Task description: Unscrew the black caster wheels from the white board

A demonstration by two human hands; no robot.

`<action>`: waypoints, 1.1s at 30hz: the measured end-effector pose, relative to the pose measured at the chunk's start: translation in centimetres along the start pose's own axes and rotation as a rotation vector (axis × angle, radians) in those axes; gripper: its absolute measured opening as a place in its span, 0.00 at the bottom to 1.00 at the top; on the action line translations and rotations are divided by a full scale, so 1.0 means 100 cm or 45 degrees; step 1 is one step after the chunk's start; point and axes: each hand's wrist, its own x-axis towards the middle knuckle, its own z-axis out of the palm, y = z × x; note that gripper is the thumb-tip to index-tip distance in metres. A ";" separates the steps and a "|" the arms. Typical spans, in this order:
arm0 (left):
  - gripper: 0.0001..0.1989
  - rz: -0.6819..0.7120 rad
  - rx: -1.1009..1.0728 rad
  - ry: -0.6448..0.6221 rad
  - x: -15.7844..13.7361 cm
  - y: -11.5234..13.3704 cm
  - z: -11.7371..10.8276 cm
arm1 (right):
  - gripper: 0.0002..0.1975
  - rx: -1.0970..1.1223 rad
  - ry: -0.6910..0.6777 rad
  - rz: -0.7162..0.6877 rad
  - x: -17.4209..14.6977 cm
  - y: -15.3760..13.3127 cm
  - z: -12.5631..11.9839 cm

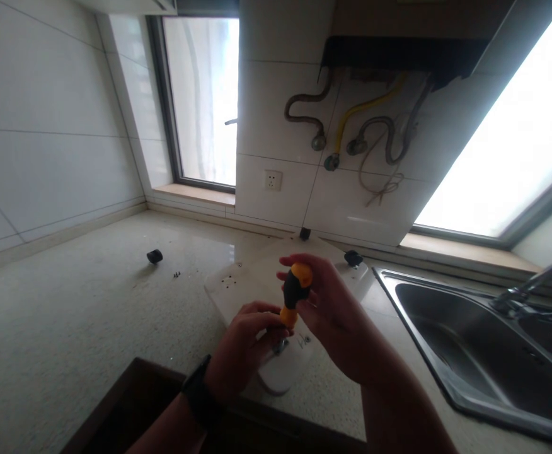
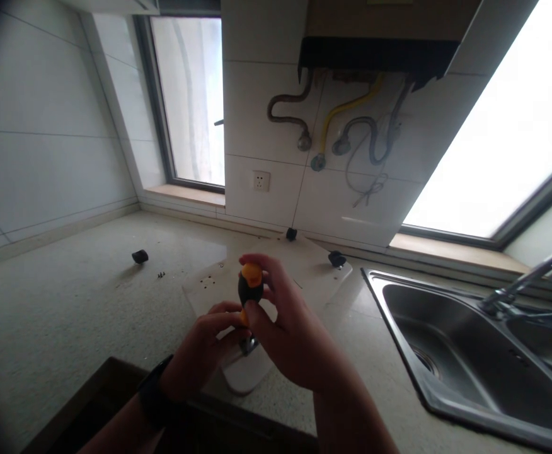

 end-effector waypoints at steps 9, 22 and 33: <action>0.01 -0.057 0.011 0.118 -0.001 0.002 0.008 | 0.29 -0.038 0.312 0.095 -0.004 0.002 0.010; 0.10 -0.103 0.078 0.190 0.003 0.004 0.019 | 0.29 -0.293 0.403 0.116 -0.003 -0.004 0.006; 0.09 -0.019 -0.063 -0.088 0.006 0.009 -0.003 | 0.18 0.247 0.272 0.091 -0.006 -0.002 0.017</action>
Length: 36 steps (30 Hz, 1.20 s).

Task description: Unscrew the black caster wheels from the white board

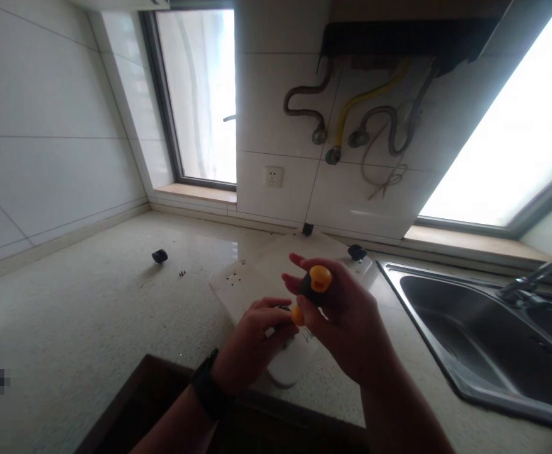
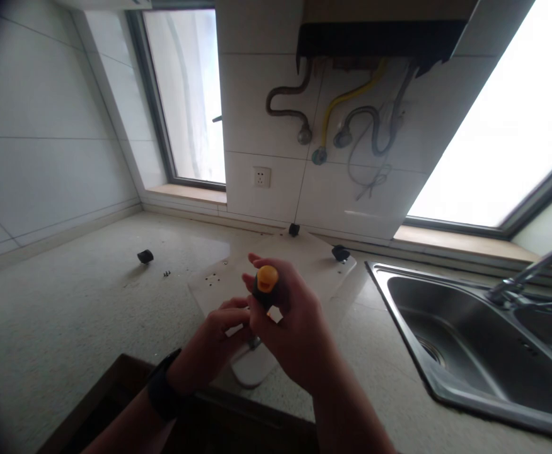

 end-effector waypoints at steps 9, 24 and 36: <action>0.07 -0.052 0.034 0.186 0.003 0.002 0.001 | 0.27 -0.425 0.028 -0.094 0.000 -0.006 0.003; 0.10 0.044 0.157 0.150 0.006 0.001 0.003 | 0.17 -0.240 0.105 -0.051 -0.001 -0.004 0.006; 0.04 0.012 0.068 0.049 0.001 0.008 0.000 | 0.29 -0.443 0.081 0.028 -0.010 -0.008 -0.004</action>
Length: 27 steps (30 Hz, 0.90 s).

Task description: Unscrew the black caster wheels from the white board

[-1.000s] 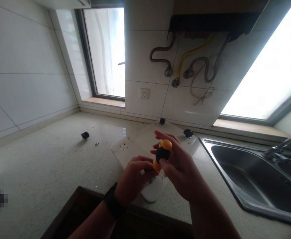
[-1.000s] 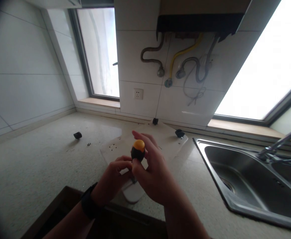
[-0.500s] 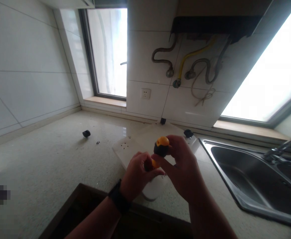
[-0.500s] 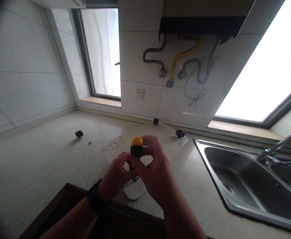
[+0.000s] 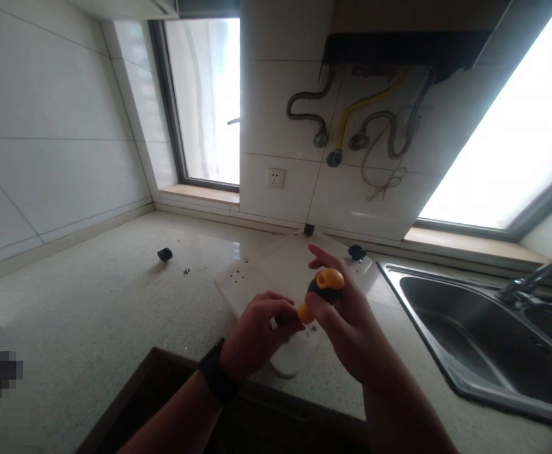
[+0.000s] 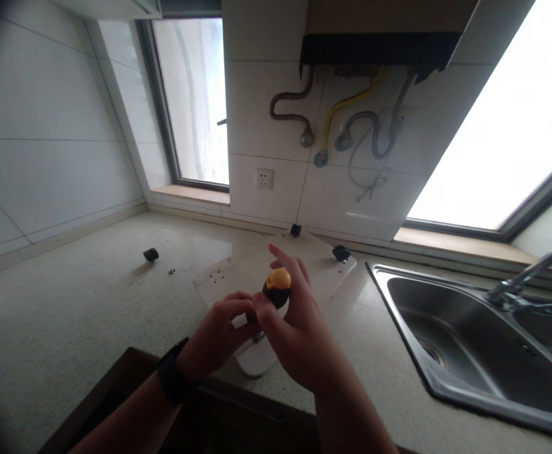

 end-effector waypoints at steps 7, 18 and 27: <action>0.03 0.013 -0.009 0.010 0.000 0.003 0.005 | 0.24 -0.085 0.174 0.040 -0.003 -0.004 -0.001; 0.11 -0.034 0.048 0.093 0.004 0.000 0.009 | 0.18 0.087 0.147 -0.061 -0.013 -0.002 -0.007; 0.15 0.072 0.179 0.065 0.001 0.006 0.010 | 0.21 -0.276 0.194 -0.083 -0.017 -0.004 -0.007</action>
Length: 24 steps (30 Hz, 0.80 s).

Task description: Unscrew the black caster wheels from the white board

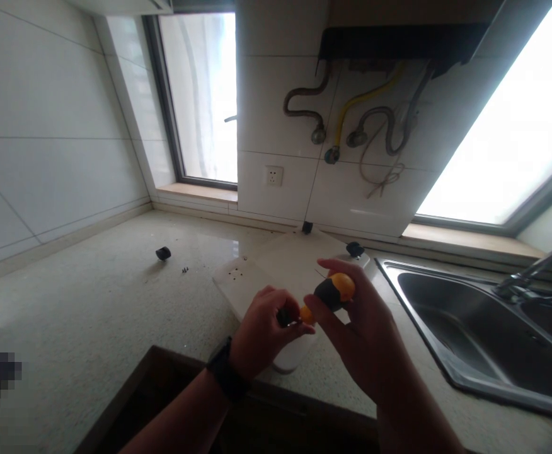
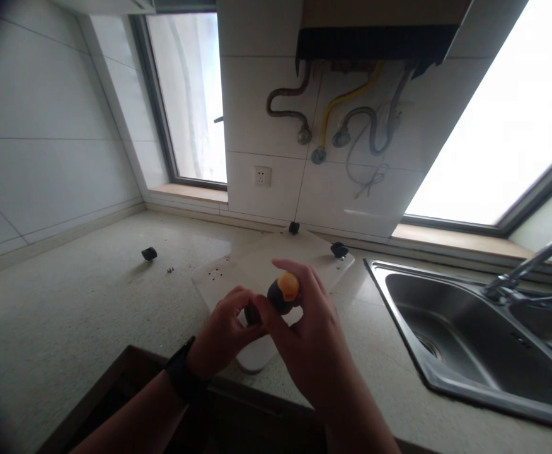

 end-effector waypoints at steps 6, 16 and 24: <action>0.12 0.171 0.114 -0.041 -0.007 -0.007 -0.010 | 0.24 0.239 0.072 -0.019 -0.005 0.002 -0.005; 0.04 0.157 0.237 0.085 -0.041 -0.030 -0.013 | 0.26 0.332 0.018 -0.040 -0.010 0.004 -0.008; 0.03 0.082 0.335 -0.035 -0.050 -0.035 -0.009 | 0.26 0.335 0.074 -0.051 -0.013 0.009 -0.009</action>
